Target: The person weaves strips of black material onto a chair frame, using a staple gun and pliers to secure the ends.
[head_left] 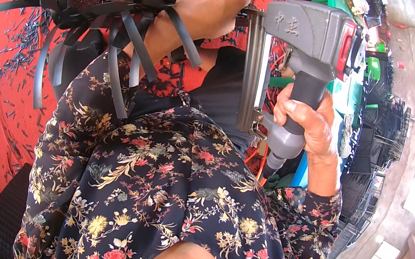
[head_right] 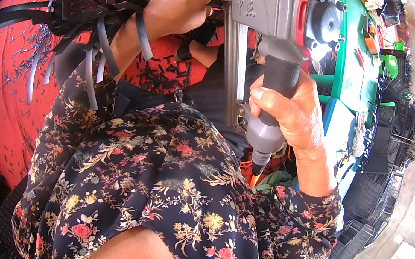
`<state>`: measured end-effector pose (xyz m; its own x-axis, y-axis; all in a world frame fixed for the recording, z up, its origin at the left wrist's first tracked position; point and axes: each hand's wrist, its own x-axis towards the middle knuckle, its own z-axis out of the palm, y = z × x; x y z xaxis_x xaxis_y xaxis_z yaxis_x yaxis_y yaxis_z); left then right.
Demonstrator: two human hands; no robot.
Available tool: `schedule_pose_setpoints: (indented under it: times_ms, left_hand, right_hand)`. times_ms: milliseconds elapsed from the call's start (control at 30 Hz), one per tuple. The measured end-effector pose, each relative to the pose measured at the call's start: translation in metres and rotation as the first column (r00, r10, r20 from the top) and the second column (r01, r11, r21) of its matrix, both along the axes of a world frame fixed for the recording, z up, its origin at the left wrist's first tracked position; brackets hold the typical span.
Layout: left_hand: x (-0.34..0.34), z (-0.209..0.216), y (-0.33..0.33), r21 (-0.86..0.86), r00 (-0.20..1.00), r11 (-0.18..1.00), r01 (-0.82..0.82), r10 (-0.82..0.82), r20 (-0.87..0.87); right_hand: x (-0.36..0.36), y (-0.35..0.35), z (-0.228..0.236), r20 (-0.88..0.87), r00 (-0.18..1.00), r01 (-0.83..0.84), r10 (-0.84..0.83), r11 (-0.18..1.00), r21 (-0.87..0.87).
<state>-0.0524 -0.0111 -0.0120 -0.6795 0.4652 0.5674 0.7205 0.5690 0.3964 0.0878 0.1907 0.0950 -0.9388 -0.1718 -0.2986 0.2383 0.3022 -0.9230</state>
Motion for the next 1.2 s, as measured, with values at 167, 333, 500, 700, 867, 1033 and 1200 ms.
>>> schedule_pose_setpoints:
  times_ms: [167,333,500,700,867,1033,1200]
  left_hand:
    - [0.000,0.001,0.002,0.046,0.998,0.998,0.046,-0.047,0.030]
    - [-0.007,0.002,0.000,0.038,0.994,0.998,0.039,-0.043,0.098]
    - [-0.009,-0.002,-0.006,0.060,0.995,0.998,0.032,-0.037,0.093]
    - [-0.016,-0.001,-0.021,0.003,0.996,1.000,0.029,-0.030,0.080]
    - [-0.016,0.004,-0.037,-0.028,0.987,1.000,-0.006,0.010,0.163]
    - [-0.015,0.010,-0.054,-0.035,0.990,0.999,-0.025,0.030,0.140]
    - [-0.007,0.013,-0.063,-0.053,0.986,0.997,-0.053,0.060,0.152]
  right_hand:
    - [-0.005,0.001,0.006,0.007,0.999,-0.035,0.034,0.998,0.058]
    - [-0.005,-0.001,-0.001,-0.036,0.999,0.010,-0.012,0.999,-0.050]
    - [0.009,0.035,0.002,-0.123,0.976,0.152,-0.181,0.964,-0.219]
    - [0.040,0.147,-0.017,-0.155,0.837,0.509,-0.525,0.850,-0.136]
    - [0.069,0.249,-0.060,-0.275,0.755,0.656,-0.596,0.668,0.351]
    - [0.098,0.335,-0.121,-0.306,0.681,0.635,-0.665,0.329,0.699]
    - [0.108,0.387,-0.171,-0.456,0.803,0.499,-0.383,0.013,0.867]
